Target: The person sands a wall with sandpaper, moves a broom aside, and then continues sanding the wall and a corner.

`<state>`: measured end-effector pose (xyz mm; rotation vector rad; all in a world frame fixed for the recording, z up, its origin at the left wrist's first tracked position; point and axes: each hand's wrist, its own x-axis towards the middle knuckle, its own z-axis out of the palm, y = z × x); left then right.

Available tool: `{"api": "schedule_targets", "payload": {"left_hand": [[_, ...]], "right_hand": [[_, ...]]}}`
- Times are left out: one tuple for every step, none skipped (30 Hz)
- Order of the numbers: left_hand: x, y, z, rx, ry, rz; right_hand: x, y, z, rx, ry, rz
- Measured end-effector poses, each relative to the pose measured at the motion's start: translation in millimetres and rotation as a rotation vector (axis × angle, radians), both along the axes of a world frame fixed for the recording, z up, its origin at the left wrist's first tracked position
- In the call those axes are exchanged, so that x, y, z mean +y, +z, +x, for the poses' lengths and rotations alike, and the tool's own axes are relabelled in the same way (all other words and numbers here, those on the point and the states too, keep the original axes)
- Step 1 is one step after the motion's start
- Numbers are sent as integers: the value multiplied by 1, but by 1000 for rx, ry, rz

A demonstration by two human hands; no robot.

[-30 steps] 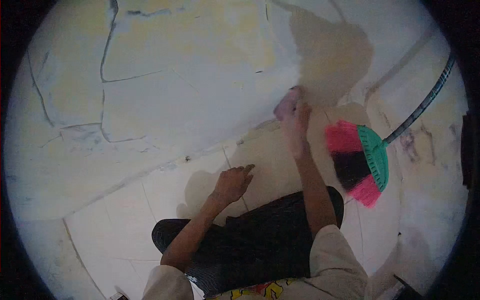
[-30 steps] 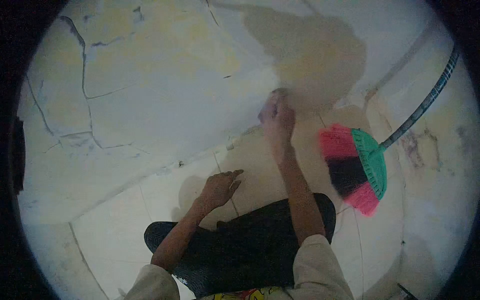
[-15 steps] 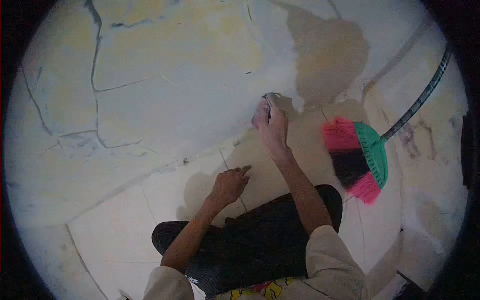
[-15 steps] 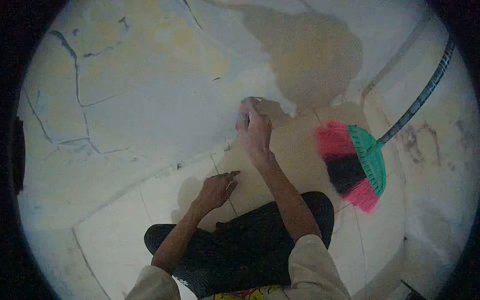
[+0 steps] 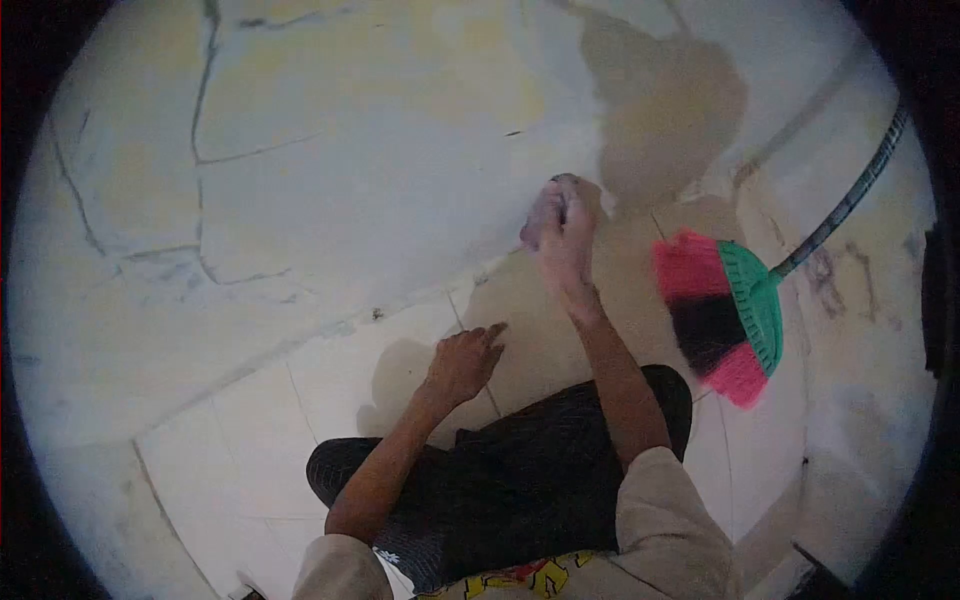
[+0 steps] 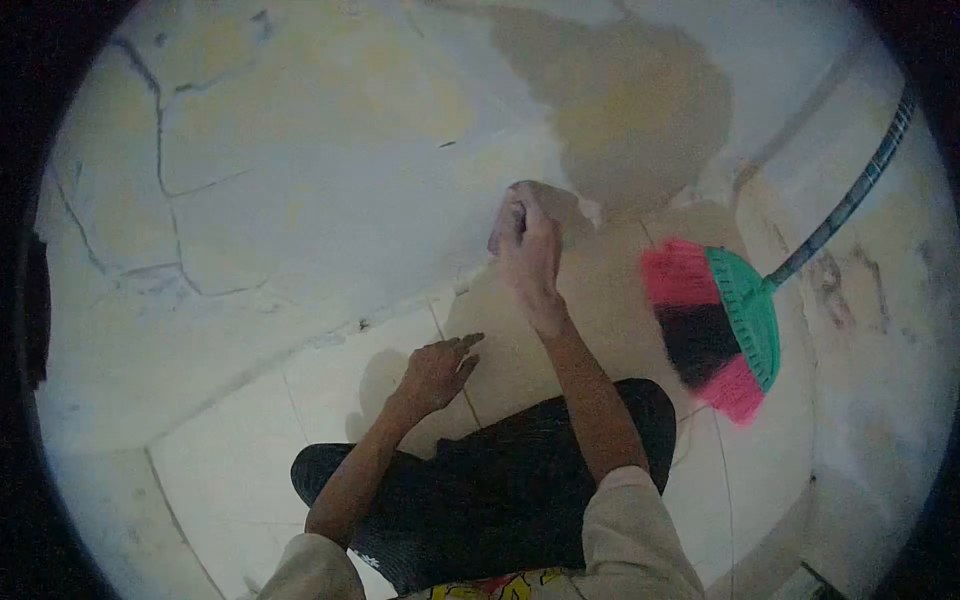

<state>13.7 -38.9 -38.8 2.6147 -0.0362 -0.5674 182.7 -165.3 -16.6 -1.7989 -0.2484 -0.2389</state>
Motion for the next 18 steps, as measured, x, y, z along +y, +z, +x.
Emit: {"api": "schedule_targets", "payload": {"left_hand": [[0,5,3,19,-1,2],[1,8,3,35,-2,3],[2,7,1,30,15,1],[3,4,-1,20,6,-12],[3,2,-1,8,-10,-26],[2,1,0,3,-7,-30],[-1,1,1,-2,-20,-28],[-3,0,3,-11,-36,-24],[-3,0,5,-21,-39,-27],[-2,0,4,7,-33,-34],[-1,1,4,37,-28,-39],[-1,1,5,37,-31,-39],[-1,2,5,55,-32,-3],[-1,3,4,73,-29,34],[-1,2,1,75,-26,35],[0,0,1,34,-16,6],[1,-1,0,-10,-10,-22],[2,-1,0,-13,-14,-14]], "right_hand": [[0,-2,4,-113,-70,45],[-9,1,17,98,-151,148],[-20,8,29,310,-229,246],[-26,2,35,307,-215,242],[-31,-8,41,131,-151,137],[-35,-12,46,-45,-93,32],[-24,-4,27,56,-24,9],[-7,5,4,153,43,-13],[3,8,-2,40,62,-62],[8,8,-4,-66,82,-111],[5,1,1,-65,76,-111],[5,-4,7,-102,-14,-160],[4,-10,8,-134,-100,-208],[2,-14,8,-130,-96,-208],[3,-2,4,-71,-103,-150],[4,5,1,-14,-113,-89],[4,7,0,-16,-116,-84],[2,9,0,75,-68,-25]]}}
